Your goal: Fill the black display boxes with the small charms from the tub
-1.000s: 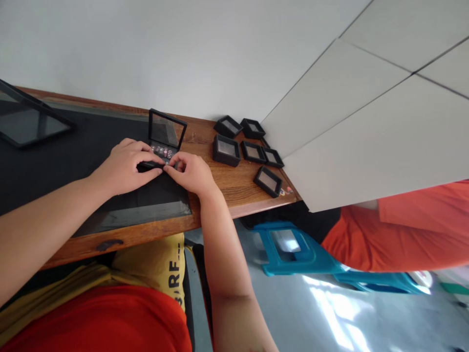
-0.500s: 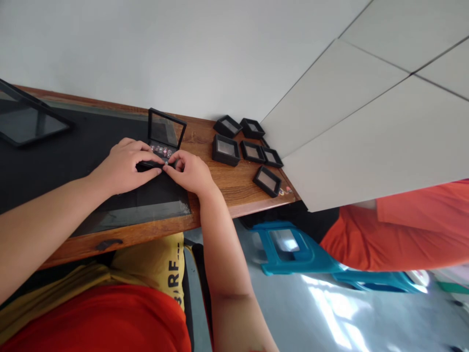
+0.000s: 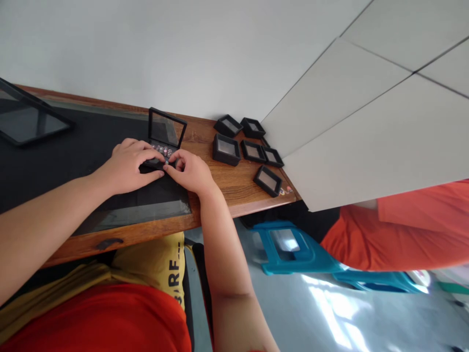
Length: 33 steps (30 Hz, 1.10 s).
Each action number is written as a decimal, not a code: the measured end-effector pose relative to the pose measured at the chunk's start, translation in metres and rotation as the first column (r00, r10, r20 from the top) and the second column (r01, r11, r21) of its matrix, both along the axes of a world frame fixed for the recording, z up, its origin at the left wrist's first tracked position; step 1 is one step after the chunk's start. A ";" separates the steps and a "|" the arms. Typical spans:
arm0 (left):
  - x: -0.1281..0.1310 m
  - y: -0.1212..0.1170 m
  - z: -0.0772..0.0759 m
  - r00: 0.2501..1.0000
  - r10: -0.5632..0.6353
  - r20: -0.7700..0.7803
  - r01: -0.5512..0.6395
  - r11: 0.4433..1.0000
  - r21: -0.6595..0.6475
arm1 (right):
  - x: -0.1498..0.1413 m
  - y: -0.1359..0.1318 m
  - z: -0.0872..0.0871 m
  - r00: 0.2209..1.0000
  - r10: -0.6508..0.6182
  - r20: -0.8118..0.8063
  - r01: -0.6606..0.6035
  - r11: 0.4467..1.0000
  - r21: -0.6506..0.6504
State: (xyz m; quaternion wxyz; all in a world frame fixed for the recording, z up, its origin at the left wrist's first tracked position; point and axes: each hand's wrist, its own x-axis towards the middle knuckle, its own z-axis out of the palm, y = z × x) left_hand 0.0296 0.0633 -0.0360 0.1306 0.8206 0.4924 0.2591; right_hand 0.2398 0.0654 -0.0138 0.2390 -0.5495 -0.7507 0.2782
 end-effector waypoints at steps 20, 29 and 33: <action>0.000 0.000 0.009 1.000 -0.012 0.027 0.013 0.998 -0.060 | 0.003 0.005 -0.004 0.999 0.012 -0.033 -0.010 0.998 0.070; -0.001 -0.001 0.004 0.990 0.015 0.143 -0.010 0.999 -0.038 | 0.004 0.006 -0.004 0.999 0.032 -0.015 -0.031 0.996 0.081; 0.000 -0.012 0.005 0.964 -0.005 0.267 -0.017 0.997 0.078 | 0.006 0.006 -0.004 0.999 0.027 -0.019 -0.025 0.996 0.080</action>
